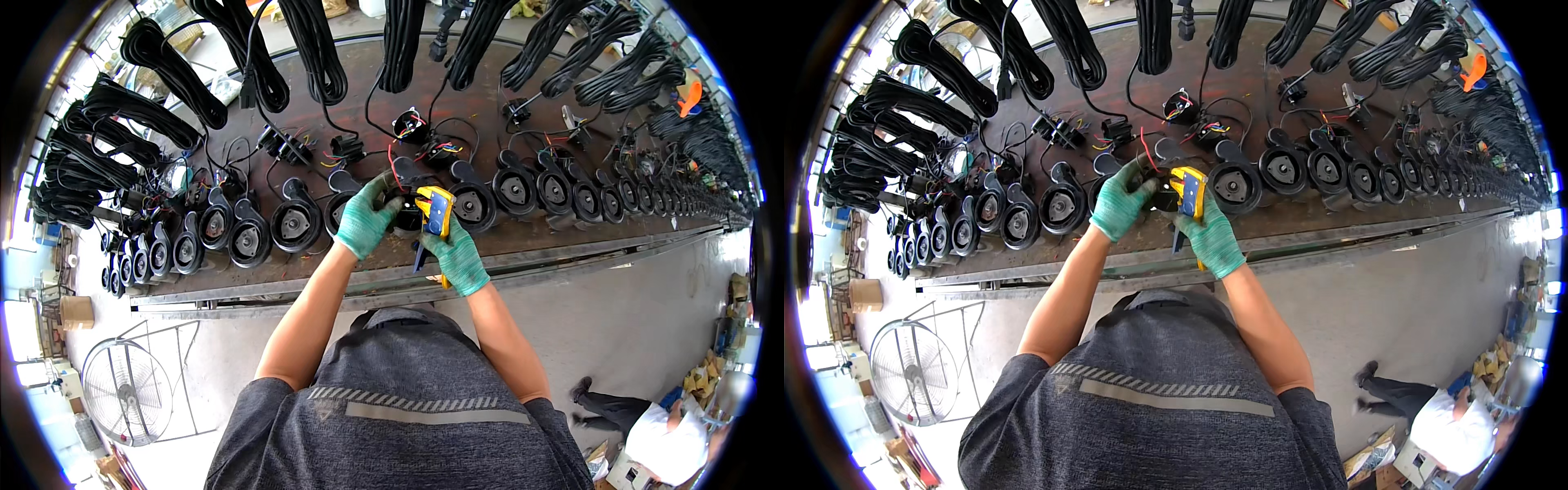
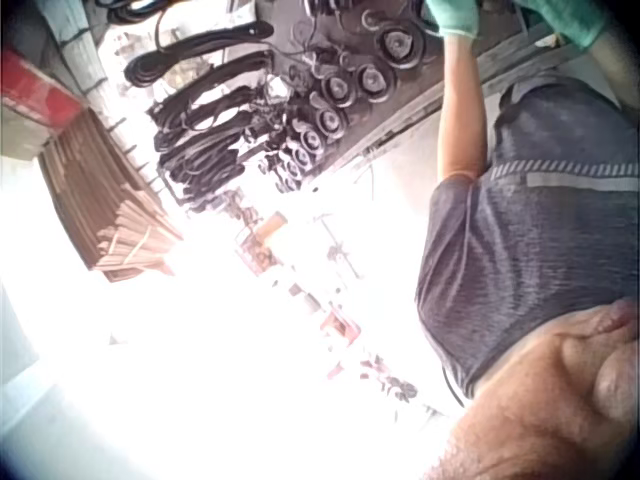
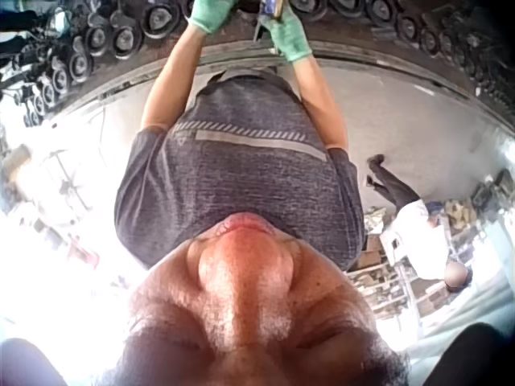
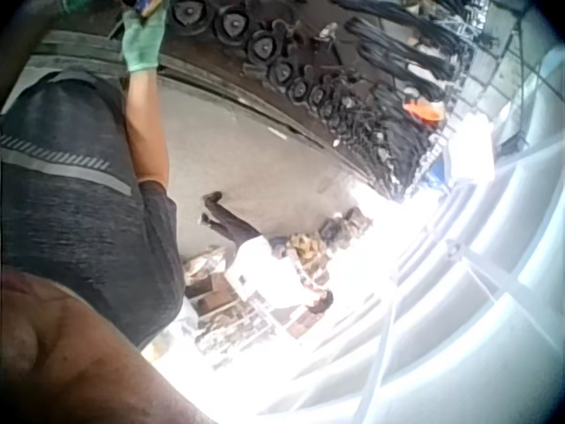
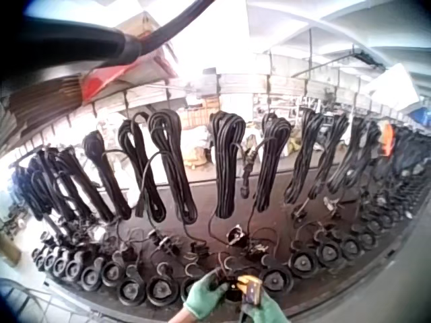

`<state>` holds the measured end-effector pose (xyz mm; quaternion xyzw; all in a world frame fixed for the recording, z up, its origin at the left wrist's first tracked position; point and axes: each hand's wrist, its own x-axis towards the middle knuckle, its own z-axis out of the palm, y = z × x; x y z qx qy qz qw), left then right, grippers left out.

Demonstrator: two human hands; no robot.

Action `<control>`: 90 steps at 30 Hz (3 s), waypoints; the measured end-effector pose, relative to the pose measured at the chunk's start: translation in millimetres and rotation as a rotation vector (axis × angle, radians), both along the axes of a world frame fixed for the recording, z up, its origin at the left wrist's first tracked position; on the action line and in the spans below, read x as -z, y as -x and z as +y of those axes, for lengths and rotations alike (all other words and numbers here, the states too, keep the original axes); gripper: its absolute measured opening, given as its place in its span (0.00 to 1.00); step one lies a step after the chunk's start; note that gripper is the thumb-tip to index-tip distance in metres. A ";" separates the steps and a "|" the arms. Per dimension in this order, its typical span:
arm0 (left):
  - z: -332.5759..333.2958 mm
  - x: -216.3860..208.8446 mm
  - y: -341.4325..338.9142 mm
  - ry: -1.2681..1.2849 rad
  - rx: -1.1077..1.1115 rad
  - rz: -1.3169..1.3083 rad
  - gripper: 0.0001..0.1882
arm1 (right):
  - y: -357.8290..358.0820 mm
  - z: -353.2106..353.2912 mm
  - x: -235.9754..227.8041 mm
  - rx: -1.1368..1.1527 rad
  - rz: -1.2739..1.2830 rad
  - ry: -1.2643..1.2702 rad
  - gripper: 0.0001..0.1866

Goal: The person uses a yellow and blue crimping tool to secure wires onto circular black components arranged on a workbench. They repeatedly pick up a component, insert wires, and use the tool to crimp the connection before placing the item back on the table.

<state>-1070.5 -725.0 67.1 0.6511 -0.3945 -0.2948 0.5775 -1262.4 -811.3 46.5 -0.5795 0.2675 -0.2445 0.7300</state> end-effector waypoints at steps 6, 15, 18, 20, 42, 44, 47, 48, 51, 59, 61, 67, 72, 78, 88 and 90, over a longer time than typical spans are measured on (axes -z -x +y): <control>-24.6 -5.1 -2.0 0.032 -0.036 0.164 0.18 | 1.1 0.7 -7.7 0.006 0.038 0.016 0.31; -32.1 -17.0 0.1 0.140 0.108 0.296 0.17 | 15.7 0.3 -21.1 0.032 0.011 -0.054 0.26; -26.3 -14.5 0.2 0.125 0.133 0.206 0.18 | 22.0 4.2 -56.0 0.105 0.023 -0.060 0.27; -25.5 -12.1 1.6 0.093 0.139 0.138 0.17 | 30.5 -2.8 -60.7 0.075 0.025 -0.145 0.28; -22.4 -27.7 -1.7 0.141 0.265 -0.799 0.14 | 29.7 -16.9 -98.5 -0.175 -0.032 -0.463 0.17; -23.5 -25.1 -1.1 0.144 0.261 -0.807 0.14 | 30.7 -18.2 -95.5 -0.173 -0.035 -0.444 0.16; -24.6 -22.0 -0.3 0.148 0.250 -0.844 0.14 | 31.2 -17.9 -92.0 -0.152 -0.017 -0.414 0.15; -24.6 -21.5 -0.3 0.129 0.258 -0.828 0.14 | 31.1 -17.3 -91.1 -0.142 -0.007 -0.404 0.14; -25.4 -26.6 2.3 0.107 0.278 -0.798 0.14 | 28.2 -12.1 -88.3 -0.063 0.008 -0.325 0.13; -30.3 -32.2 0.1 0.123 0.252 -0.738 0.14 | 27.0 -11.2 -74.1 -0.080 -0.319 -0.451 0.32; -34.2 -39.0 -0.8 0.080 0.282 -0.747 0.14 | 35.0 -11.3 -70.7 -0.079 -0.316 -0.475 0.33; -55.5 -68.8 0.2 0.039 0.435 -0.946 0.15 | 44.0 -4.9 -77.1 0.003 -0.494 -0.517 0.33; -83.7 -101.3 -18.5 0.232 0.561 -1.259 0.23 | 29.5 5.4 -79.6 0.362 -0.335 -0.074 0.33; -108.0 -83.9 -92.3 0.091 0.260 -1.096 0.14 | 70.1 -24.7 -96.9 0.335 -0.461 -0.242 0.39; -109.3 36.5 -169.9 -0.741 0.598 -0.926 0.20 | 165.4 -36.2 4.3 0.802 -0.180 -0.252 0.33; -129.3 -2.2 -138.4 -0.944 0.593 -0.955 0.23 | 181.3 -25.7 8.6 0.842 -0.184 -0.267 0.32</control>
